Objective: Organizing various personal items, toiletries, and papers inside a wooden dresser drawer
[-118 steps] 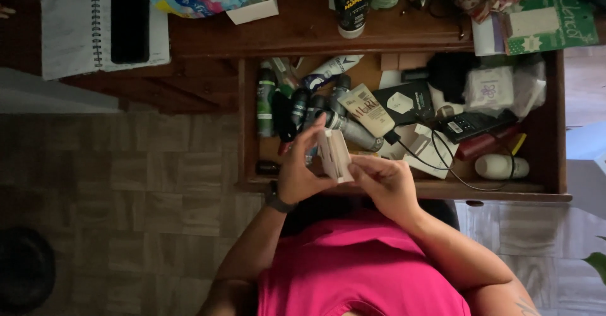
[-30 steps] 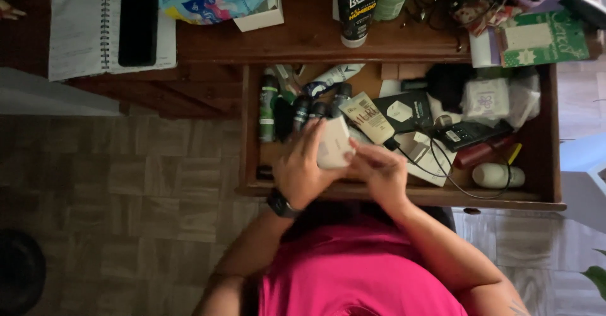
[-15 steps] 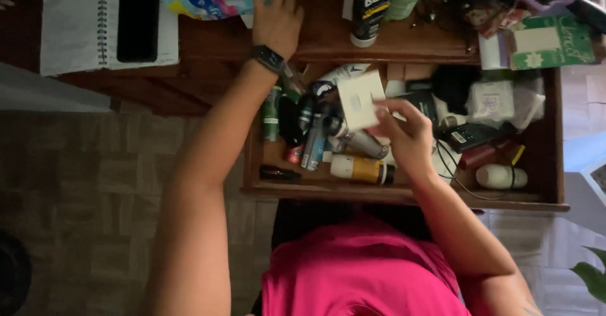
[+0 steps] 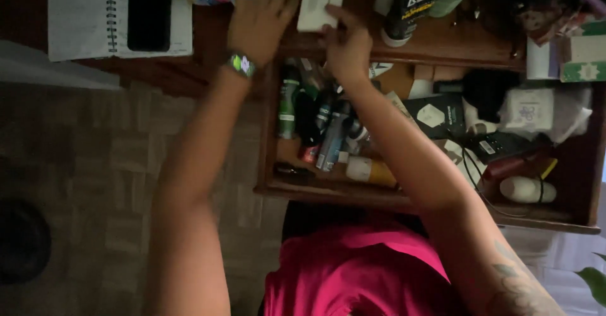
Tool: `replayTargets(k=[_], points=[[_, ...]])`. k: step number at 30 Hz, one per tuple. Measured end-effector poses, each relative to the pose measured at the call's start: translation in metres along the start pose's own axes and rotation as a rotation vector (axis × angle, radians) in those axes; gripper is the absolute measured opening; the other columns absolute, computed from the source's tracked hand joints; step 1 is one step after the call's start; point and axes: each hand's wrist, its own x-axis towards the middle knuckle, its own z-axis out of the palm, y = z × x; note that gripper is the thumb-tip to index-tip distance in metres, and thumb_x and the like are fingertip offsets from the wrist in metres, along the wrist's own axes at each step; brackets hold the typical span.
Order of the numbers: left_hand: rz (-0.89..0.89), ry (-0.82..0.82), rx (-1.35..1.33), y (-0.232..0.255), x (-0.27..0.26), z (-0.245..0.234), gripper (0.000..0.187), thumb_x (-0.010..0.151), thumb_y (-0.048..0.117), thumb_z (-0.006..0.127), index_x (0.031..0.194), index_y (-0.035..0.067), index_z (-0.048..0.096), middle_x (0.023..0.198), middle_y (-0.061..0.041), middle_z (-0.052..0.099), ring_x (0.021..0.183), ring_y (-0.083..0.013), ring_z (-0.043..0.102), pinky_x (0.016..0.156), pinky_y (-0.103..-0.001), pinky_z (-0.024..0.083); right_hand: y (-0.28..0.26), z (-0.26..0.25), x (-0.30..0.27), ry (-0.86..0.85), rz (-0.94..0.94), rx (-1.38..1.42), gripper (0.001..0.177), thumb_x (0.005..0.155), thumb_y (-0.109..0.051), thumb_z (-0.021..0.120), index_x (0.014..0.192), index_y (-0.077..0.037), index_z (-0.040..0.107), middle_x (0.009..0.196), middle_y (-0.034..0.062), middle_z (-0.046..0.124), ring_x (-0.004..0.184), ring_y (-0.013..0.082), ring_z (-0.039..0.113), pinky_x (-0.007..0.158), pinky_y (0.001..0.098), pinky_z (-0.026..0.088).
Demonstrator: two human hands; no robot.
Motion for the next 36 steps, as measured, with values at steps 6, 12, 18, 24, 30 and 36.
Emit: replayTargets(k=[6,12,18,24,30,36], points=[[-0.095,0.263,-0.546,0.065,-0.082,-0.053,0.014,0.09,0.006,0.058,0.091,0.01,0.072,0.087,-0.008,0.066,0.092,-0.0308,0.062,0.115,-0.066,0.032,-0.024,-0.018,-0.003,-0.117,-0.231,-0.356,0.059,0.098,-0.011,0.075,0.15,-0.012,0.048,0.148,0.019,0.055,0.14,0.0396,0.048,0.115,0.0496,0.042],[-0.031,-0.253,-0.674,0.142,-0.115,0.011,0.042,0.092,0.018,0.072,0.132,0.014,0.06,0.132,-0.019,0.059,0.124,-0.0345,0.053,0.092,-0.053,0.04,-0.092,-0.048,-0.11,-0.176,-0.426,-0.231,0.02,0.098,-0.017,0.075,0.111,-0.007,0.062,0.114,0.0156,0.046,0.098,0.0485,0.059,0.072,0.0476,0.056],[-0.165,-0.03,-0.592,0.136,-0.118,-0.021,0.016,0.095,0.022,0.066,0.11,0.018,0.069,0.112,-0.012,0.068,0.113,-0.0304,0.064,0.101,-0.051,0.045,-0.072,-0.108,-0.164,-0.31,-0.083,-0.278,0.032,0.096,-0.011,0.073,0.127,-0.014,0.066,0.142,0.0144,0.045,0.11,0.0387,0.067,0.081,0.0449,0.064],[-0.28,0.102,-1.089,0.145,-0.152,-0.125,0.031,0.098,0.039,0.07,0.109,0.01,0.071,0.138,-0.012,0.061,0.127,-0.0324,0.06,0.101,-0.041,0.05,-0.075,-0.161,-0.189,-0.22,0.071,-0.127,0.063,0.083,-0.03,0.087,0.138,-0.014,0.058,0.139,0.0134,0.052,0.113,0.0357,0.066,0.078,0.0466,0.064],[-0.304,0.136,-1.576,0.209,-0.14,-0.18,0.039,0.105,0.041,0.058,0.078,0.012,0.056,0.075,-0.003,0.055,0.074,-0.0307,0.063,0.067,-0.038,0.054,-0.037,-0.176,-0.22,-0.347,0.261,0.119,0.047,0.068,-0.008,0.096,0.109,-0.009,0.073,0.086,0.0077,0.077,0.076,0.0124,0.072,0.057,0.0317,0.06],[-0.406,0.149,-1.312,0.227,-0.16,-0.16,0.026,0.093,0.047,0.074,0.101,0.022,0.07,0.09,0.0,0.071,0.087,-0.0244,0.073,0.072,-0.034,0.059,-0.046,-0.226,-0.181,0.02,0.138,0.034,0.029,0.081,-0.007,0.084,0.107,-0.008,0.07,0.087,0.0074,0.067,0.075,0.0167,0.063,0.072,0.0369,0.053]])
